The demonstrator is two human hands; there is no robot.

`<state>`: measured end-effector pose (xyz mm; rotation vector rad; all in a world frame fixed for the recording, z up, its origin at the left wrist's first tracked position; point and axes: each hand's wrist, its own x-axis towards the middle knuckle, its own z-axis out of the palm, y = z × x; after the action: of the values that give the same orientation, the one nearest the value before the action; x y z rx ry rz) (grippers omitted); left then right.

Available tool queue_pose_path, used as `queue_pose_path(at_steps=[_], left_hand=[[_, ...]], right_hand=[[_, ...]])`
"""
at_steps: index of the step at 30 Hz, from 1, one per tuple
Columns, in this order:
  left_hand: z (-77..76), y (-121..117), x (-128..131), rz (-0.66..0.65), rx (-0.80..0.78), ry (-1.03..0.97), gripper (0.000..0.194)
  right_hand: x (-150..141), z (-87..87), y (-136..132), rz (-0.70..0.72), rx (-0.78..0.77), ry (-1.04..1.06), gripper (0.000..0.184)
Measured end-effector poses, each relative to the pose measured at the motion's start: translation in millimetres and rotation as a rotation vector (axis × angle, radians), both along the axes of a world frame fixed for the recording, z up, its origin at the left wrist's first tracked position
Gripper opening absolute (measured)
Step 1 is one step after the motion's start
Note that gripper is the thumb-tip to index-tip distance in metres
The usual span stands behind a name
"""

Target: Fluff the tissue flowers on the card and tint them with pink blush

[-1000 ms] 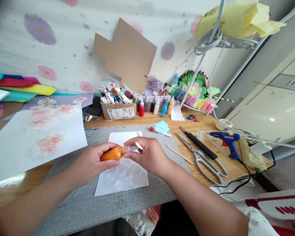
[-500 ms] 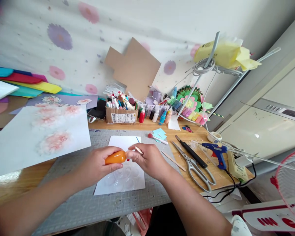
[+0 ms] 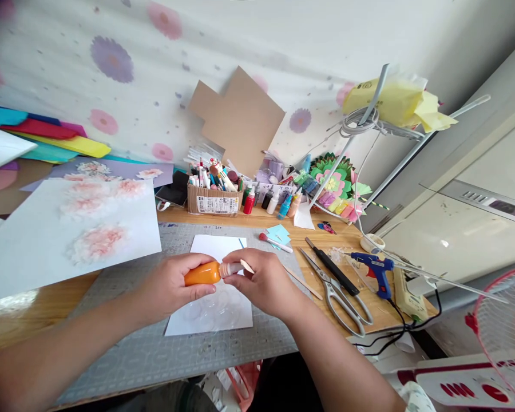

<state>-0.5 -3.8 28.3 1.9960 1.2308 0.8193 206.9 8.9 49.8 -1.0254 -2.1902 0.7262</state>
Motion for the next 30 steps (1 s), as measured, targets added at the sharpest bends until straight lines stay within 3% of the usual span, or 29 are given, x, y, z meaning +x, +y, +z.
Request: queue_pose_path(at_steps=[4, 9, 11, 14, 20, 23, 27, 30], left_hand=[[-1.4, 1, 0, 0.021, 0.030, 0.005, 0.020], [0.4, 0, 1, -0.025, -0.072, -0.029, 0.021], [1.7, -1, 1, -0.028, -0.066, -0.017, 0.019], [2.6, -1, 1, 0.010, -0.029, -0.001, 0.018], [0.4, -1, 1, -0.067, -0.111, -0.050, 0.019], [-3.9, -1, 2, -0.028, -0.004, 0.007, 0.017], [-15.1, 0, 2, 0.054, 0.266, 0.092, 0.013], [-22.4, 2, 1, 0.092, 0.378, 0.105, 0.013]], right_hand=[[-3, 0.2, 0, -0.060, -0.019, -0.051, 0.041], [0, 1.1, 0, 0.062, -0.006, 0.020, 0.038], [-2, -0.1, 0, 0.000, -0.034, 0.006, 0.032], [-4, -1.8, 0, -0.078, -0.078, -0.022, 0.041], [-2, 0.8, 0, 0.090, -0.020, 0.056, 0.036], [-5, -3.4, 0, 0.063, -0.057, 0.096, 0.032], [-16, -14.5, -1, -0.032, -0.166, 0.197, 0.039], [-21, -14.7, -2, -0.020, -0.166, 0.240, 0.036]])
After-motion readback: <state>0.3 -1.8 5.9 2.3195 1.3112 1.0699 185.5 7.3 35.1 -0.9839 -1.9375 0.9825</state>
